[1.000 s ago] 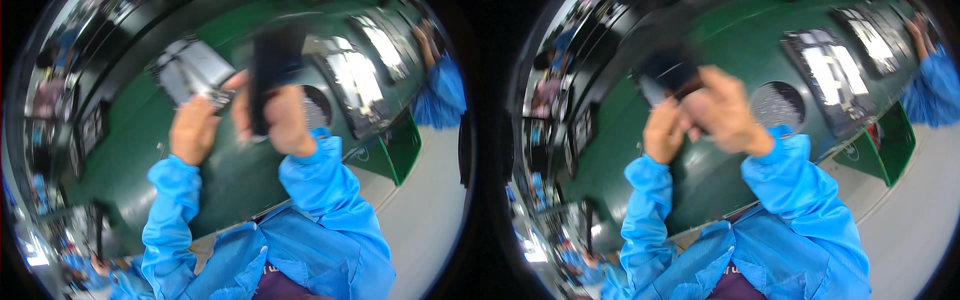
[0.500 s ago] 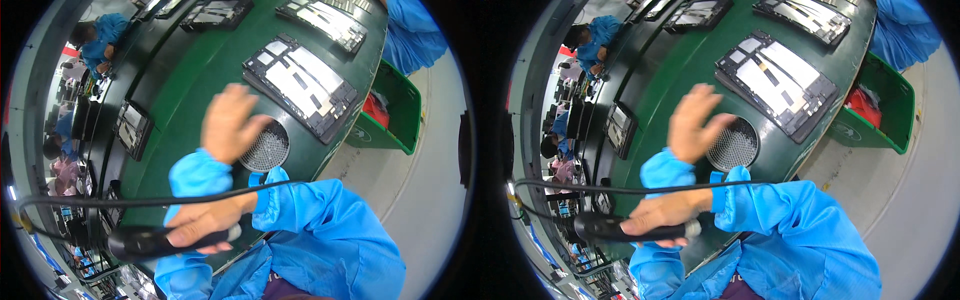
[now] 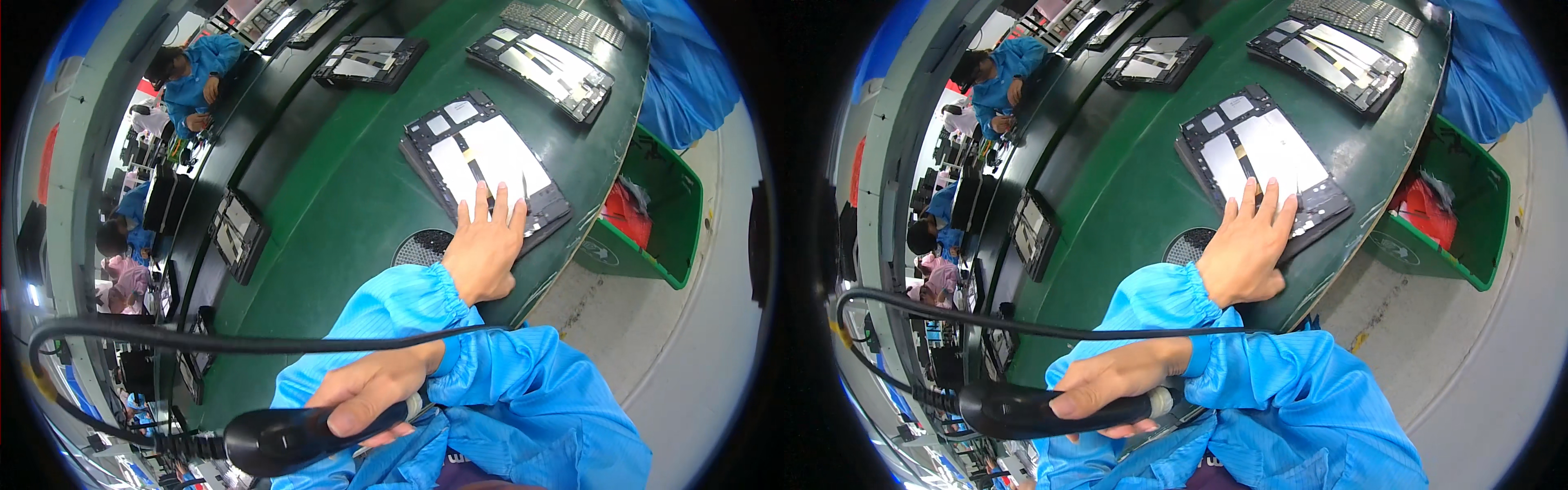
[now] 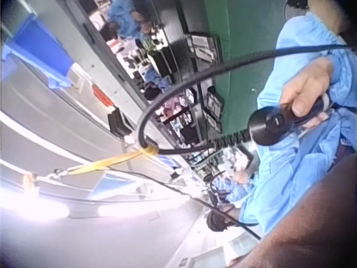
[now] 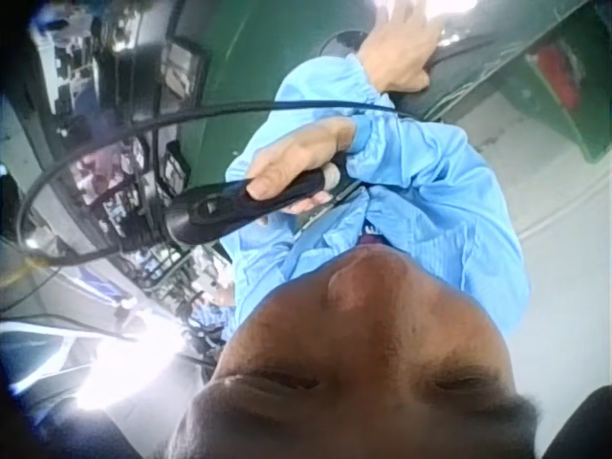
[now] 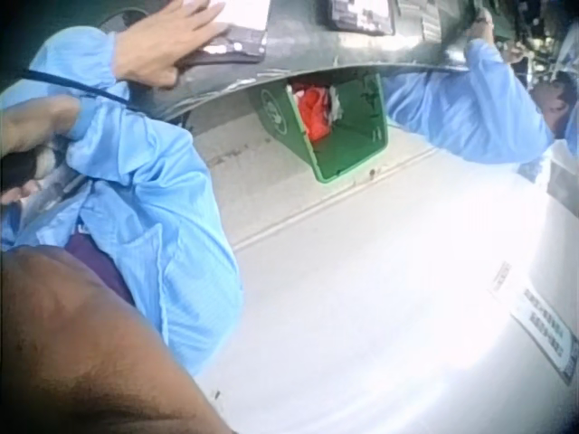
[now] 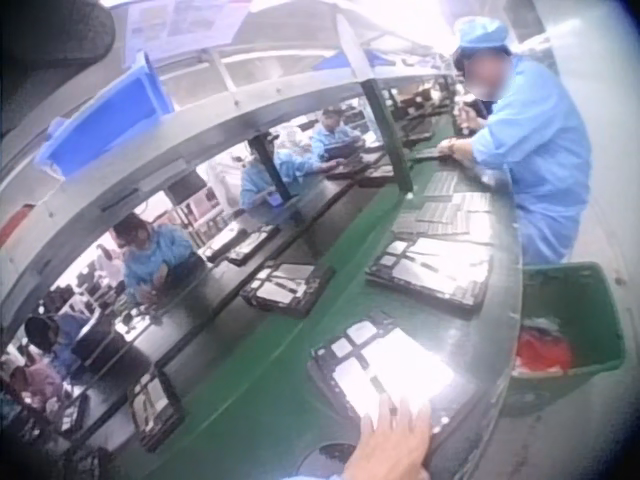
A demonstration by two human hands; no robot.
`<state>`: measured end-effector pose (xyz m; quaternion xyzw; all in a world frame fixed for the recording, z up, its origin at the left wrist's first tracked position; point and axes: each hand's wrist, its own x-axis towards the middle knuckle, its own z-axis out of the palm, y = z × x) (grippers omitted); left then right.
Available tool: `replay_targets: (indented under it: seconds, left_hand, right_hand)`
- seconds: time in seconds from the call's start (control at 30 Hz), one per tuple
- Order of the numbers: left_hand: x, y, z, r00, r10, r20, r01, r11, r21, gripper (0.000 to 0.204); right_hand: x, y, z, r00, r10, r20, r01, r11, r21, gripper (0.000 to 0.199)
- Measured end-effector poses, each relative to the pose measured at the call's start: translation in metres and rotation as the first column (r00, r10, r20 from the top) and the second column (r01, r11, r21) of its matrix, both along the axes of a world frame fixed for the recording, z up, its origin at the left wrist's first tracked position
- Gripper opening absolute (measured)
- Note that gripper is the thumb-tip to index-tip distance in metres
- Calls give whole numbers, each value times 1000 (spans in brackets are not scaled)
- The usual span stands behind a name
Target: Assembling tablet components on a production line, including installing internal parts and securing them with an electric screwdriver.
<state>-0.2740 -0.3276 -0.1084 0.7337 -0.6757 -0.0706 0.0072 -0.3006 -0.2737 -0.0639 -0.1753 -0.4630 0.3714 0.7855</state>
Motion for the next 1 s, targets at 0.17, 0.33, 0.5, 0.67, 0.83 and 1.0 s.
replay_targets:
  seconds: [0.17, 0.33, 0.5, 0.67, 0.83, 1.0]
  left_hand:
    - [1, 5, 12, 987, 12, 160, 21, 979, -201, 73]
    - [24, 1, 13, 986, 48, 161, 34, 881, -471, 55]
    - [52, -5, 13, 978, 169, 120, -69, 810, -582, 52]
    - [77, -3, 18, 950, 182, 254, -9, 829, -559, 42]
    - [90, 2, 17, 914, 280, 295, -78, 832, -549, 39]
    - [104, 25, 23, 934, 265, 238, -67, 787, -614, 34]
  right_hand:
    - [1, 4, -2, 997, 70, 34, -71, 997, 9, 50]
    - [0, -3, -4, 1000, 10, -19, -9, 1000, 24, 49]
    - [3, -10, -7, 1000, 8, -20, -7, 998, 65, 50]
    - [3, -16, -9, 998, 0, -58, 0, 1000, 8, 59]
    - [6, -20, -14, 994, -70, -87, 66, 997, -49, 66]
    - [7, -20, -16, 987, -86, -133, 77, 995, -71, 68]
